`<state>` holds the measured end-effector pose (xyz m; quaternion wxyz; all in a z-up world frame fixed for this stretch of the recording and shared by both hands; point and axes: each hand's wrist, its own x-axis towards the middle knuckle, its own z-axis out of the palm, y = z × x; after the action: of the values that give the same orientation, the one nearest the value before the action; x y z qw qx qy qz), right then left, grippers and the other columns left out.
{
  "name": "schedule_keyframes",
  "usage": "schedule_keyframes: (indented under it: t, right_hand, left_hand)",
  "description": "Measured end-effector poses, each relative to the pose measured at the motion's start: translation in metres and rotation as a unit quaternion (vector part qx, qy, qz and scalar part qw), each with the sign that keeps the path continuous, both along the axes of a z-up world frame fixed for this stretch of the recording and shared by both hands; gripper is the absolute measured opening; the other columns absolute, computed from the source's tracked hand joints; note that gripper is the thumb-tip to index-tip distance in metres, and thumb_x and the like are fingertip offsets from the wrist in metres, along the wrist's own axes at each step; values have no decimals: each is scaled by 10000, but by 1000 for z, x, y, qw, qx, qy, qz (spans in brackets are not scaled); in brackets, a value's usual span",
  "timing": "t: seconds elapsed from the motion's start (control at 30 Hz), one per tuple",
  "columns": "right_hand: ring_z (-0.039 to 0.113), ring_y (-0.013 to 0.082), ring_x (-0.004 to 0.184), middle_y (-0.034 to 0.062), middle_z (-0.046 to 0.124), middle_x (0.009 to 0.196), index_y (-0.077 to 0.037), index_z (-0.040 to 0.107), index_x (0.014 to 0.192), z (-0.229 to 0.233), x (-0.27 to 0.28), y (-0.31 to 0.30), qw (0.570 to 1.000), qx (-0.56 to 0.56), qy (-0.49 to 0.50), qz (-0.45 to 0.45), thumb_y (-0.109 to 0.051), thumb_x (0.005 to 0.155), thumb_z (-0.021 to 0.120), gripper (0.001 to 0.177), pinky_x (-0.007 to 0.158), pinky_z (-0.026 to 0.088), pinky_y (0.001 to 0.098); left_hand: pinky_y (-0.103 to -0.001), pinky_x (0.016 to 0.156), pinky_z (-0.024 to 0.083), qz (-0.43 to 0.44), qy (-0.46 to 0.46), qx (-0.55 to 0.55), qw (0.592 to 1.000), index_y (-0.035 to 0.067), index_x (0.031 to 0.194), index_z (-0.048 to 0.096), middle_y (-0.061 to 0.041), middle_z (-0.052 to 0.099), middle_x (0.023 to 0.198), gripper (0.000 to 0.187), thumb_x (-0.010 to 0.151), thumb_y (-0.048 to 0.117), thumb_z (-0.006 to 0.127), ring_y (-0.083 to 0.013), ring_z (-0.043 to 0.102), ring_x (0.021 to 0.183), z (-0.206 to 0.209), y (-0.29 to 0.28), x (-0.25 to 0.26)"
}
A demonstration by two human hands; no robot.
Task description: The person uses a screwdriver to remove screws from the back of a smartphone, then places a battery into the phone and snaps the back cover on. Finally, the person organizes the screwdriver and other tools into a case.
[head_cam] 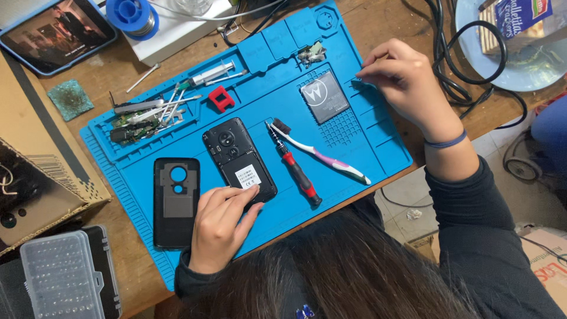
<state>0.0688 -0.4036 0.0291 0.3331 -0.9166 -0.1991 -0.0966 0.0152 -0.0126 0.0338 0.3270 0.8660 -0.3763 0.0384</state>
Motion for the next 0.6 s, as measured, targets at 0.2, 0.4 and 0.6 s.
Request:
schedule_keyframes:
  t: [0.2,0.4,0.6]
  right_hand:
    - [590,313,1001,213,594,1057,97,666,1018,11,-4,4,999,34,-11,-39,171,993,633,84,834,498,368]
    - [577,257,882,182,612,1028,51,653,1053,28,-9,40,1000,6,29,5,76,1015,650,46,673,418,323]
    - [540,386,1159,194,582,1270,16,560,1238,24,1,56,988,-96,10,120,-46,834,758,454,985,415,492]
  left_hand:
    - [-401,801,467,-13,-10,-8,1000,9,1102,674,-101,688,928,283,847,96,762,-245,620,887,1,0,1]
    - [-411,760,438,-29,-28,-17,999,-4,1127,641,-97,695,901,288,874,80,749,-278,607,891,-3,5,-3]
    - [-402,772,443,-30,-9,-30,999,24,1181,630,-107,692,961,355,857,62,769,-279,619,954,-15,12,-9]
